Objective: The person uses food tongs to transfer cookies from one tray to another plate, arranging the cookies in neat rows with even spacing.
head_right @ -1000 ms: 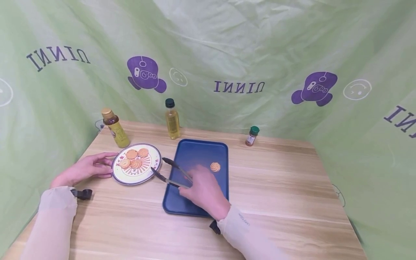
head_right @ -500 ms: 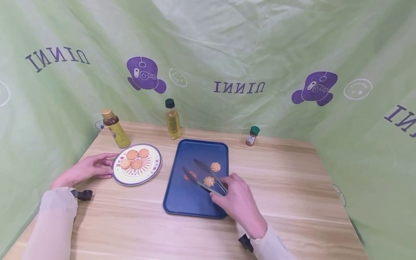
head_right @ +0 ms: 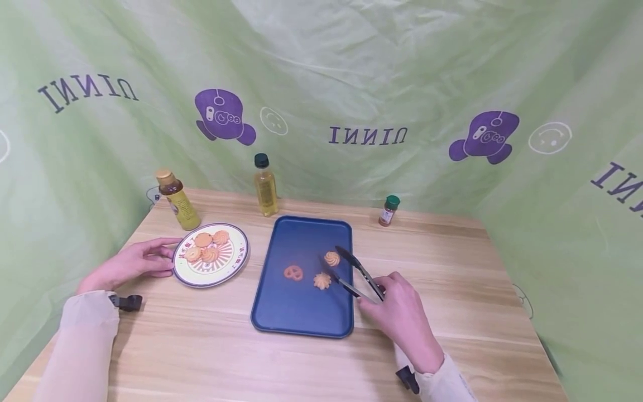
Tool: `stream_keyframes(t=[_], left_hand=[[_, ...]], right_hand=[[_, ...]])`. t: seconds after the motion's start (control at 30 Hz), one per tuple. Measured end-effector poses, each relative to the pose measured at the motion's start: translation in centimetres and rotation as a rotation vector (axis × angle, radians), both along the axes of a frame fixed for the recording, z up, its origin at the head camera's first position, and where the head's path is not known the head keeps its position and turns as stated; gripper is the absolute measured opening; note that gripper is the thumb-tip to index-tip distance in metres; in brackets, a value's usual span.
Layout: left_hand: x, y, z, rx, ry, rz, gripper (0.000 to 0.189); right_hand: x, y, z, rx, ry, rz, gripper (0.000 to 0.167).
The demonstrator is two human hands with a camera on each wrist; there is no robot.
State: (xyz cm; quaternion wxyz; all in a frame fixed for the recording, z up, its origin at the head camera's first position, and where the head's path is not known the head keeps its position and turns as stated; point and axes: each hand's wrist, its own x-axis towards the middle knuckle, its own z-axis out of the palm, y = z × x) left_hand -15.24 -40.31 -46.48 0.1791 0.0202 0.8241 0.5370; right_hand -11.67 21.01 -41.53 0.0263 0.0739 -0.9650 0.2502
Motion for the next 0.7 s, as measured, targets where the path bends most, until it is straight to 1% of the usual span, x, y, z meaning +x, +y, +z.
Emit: stream_keyframes(t=[0.1, 0.33, 0.53, 0.7], left_hand=[[-0.13, 0.03, -0.02, 0.005, -0.012, 0.008, 0.083], [-0.18, -0.03, -0.14, 0.0, -0.011, 0.0, 0.084], [-0.14, -0.05, -0.26, -0.001, -0.021, 0.001, 0.084], [-0.15, -0.07, -0.27, -0.012, -0.013, -0.001, 0.084]], right_hand=[[0.14, 0.35, -0.17, 0.01, 0.002, 0.001, 0.049], [0.19, 0.67, -0.4, 0.027, 0.035, 0.018, 0.052], [0.2, 0.81, -0.58, 0.037, 0.079, 0.037, 0.048], [0.14, 0.89, -0.7, 0.039, 0.096, 0.046, 0.045]])
